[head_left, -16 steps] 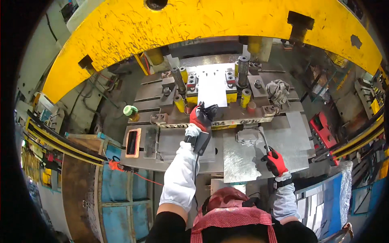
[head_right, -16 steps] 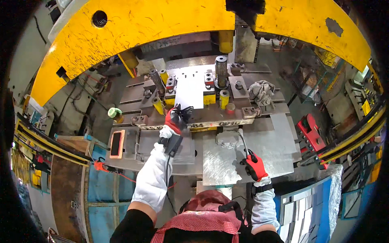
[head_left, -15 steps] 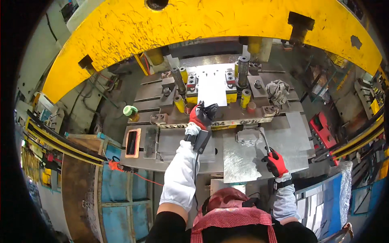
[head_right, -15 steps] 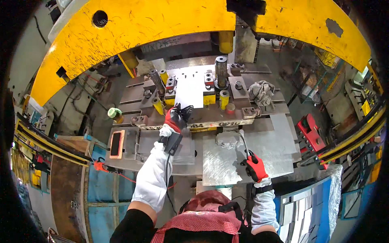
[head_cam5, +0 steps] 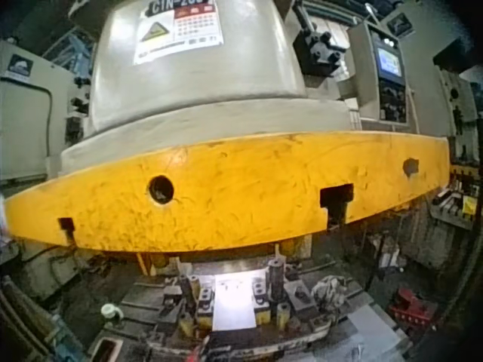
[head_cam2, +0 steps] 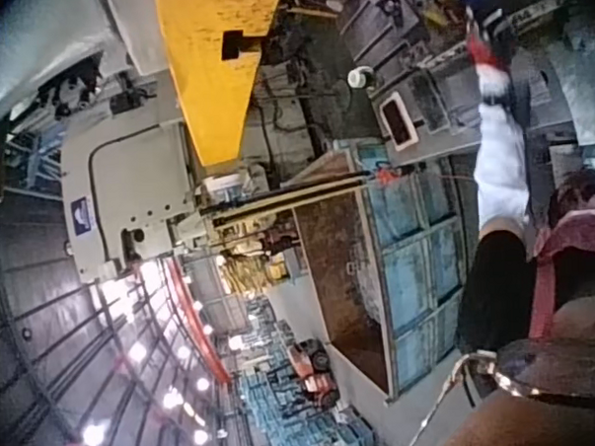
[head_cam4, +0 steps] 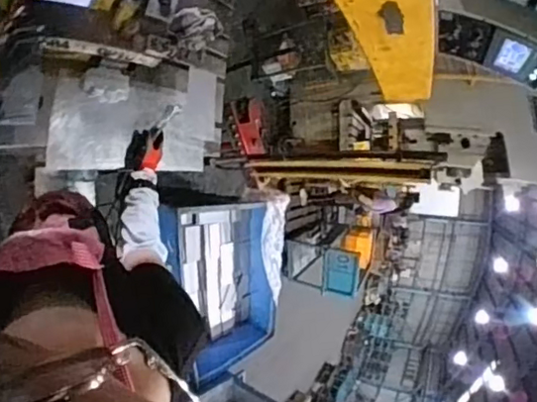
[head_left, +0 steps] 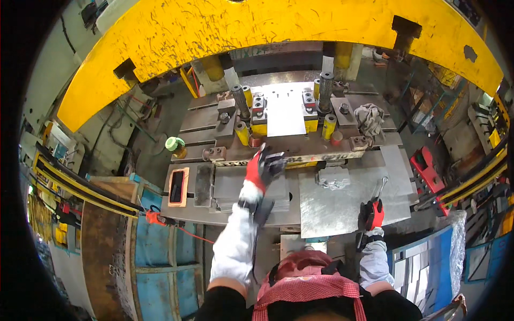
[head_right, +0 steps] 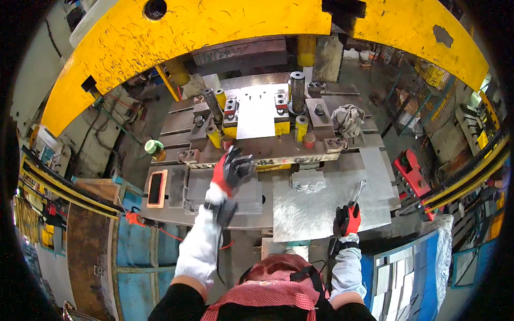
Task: Placing metal sheets into a press machine and adjusting them using a hand tool.
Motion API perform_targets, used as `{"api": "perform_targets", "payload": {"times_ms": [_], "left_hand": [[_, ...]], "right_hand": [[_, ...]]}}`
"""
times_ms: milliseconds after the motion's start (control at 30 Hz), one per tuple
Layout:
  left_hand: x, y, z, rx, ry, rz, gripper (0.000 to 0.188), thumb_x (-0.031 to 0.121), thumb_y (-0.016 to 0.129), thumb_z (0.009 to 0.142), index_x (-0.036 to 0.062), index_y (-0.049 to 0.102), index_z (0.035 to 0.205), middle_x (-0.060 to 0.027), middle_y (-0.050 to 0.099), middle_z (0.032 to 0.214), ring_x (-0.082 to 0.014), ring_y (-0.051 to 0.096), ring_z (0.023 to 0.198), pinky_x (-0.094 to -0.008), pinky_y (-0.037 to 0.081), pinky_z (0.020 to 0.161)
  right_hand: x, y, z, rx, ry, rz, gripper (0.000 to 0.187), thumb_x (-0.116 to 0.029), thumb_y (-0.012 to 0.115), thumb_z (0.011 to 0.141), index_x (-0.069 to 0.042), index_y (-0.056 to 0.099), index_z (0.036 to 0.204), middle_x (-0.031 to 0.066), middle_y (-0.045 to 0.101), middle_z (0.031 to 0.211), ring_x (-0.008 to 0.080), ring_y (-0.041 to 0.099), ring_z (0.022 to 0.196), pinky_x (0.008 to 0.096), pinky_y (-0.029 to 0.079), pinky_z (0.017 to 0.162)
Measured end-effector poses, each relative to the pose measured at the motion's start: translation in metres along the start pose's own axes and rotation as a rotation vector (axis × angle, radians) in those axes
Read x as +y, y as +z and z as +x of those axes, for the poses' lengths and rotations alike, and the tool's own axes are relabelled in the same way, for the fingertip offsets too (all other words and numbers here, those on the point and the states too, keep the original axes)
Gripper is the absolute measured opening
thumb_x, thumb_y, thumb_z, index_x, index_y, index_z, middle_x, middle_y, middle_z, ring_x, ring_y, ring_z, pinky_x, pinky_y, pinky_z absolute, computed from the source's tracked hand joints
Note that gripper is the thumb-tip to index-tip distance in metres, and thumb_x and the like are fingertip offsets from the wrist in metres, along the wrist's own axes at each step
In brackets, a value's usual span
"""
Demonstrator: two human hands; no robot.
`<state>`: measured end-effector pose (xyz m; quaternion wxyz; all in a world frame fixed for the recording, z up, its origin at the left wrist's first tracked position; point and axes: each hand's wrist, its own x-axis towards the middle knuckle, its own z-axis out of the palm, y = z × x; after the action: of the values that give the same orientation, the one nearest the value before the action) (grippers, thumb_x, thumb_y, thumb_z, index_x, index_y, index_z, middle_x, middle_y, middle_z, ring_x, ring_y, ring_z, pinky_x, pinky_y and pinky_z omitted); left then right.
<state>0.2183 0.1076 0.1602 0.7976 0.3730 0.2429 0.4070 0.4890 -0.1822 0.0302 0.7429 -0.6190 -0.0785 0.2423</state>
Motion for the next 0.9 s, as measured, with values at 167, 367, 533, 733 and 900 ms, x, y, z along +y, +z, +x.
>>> {"api": "perform_targets", "payload": {"times_ms": [167,367,533,733,900], "left_hand": [[-0.01,-0.054,-0.138,0.696,0.599,0.263,0.034,0.013,0.047,0.089,0.0001,0.045,0.121,-0.014,0.061,0.104,-0.0213,0.062,0.084,-0.032,0.051,0.072],[-0.051,-0.204,-0.205,1.077,0.239,1.362,0.061,0.016,0.054,0.082,0.0163,0.027,0.138,-0.0114,0.024,0.142,-0.0289,0.024,0.13,-0.0407,0.022,0.105],[-0.058,-0.23,-0.199,0.647,-0.228,1.922,0.056,0.027,0.056,0.075,0.0198,0.042,0.129,-0.0101,0.021,0.144,-0.0344,0.018,0.132,-0.0455,0.026,0.103],[-0.06,-0.23,-0.191,0.608,-0.231,1.991,0.057,0.029,0.056,0.075,0.0215,0.04,0.129,-0.0107,0.027,0.141,-0.0352,0.024,0.129,-0.0466,0.029,0.099],[-0.061,-0.242,-0.197,0.607,-0.22,1.989,0.058,0.03,0.056,0.075,0.0216,0.039,0.13,-0.0117,0.033,0.138,-0.0359,0.032,0.124,-0.0462,0.031,0.098]], "right_hand": [[0.003,-0.001,0.002,-0.063,0.092,0.183,0.011,-0.008,0.055,0.082,-0.006,0.046,0.089,0.0006,0.042,0.06,0.0114,0.042,0.044,0.025,0.041,0.043],[0.045,-0.025,0.03,0.046,-0.159,0.008,0.024,-0.011,0.06,0.08,-0.004,0.05,0.101,-0.0002,0.049,0.062,0.0082,0.043,0.044,0.023,0.035,0.039],[0.032,-0.009,0.022,0.021,-0.091,0.035,0.018,-0.006,0.056,0.082,-0.004,0.05,0.099,-0.0011,0.048,0.061,0.0076,0.043,0.044,0.0215,0.034,0.04],[0.045,-0.02,0.024,0.012,-0.454,-0.362,0.019,-0.008,0.058,0.08,-0.005,0.051,0.097,-0.0005,0.048,0.06,0.008,0.042,0.043,0.0229,0.033,0.039],[0.026,-0.007,0.016,0.027,-0.001,0.045,0.018,-0.007,0.059,0.078,-0.007,0.052,0.095,-0.0008,0.046,0.06,0.0083,0.042,0.043,0.0231,0.033,0.039]]}}
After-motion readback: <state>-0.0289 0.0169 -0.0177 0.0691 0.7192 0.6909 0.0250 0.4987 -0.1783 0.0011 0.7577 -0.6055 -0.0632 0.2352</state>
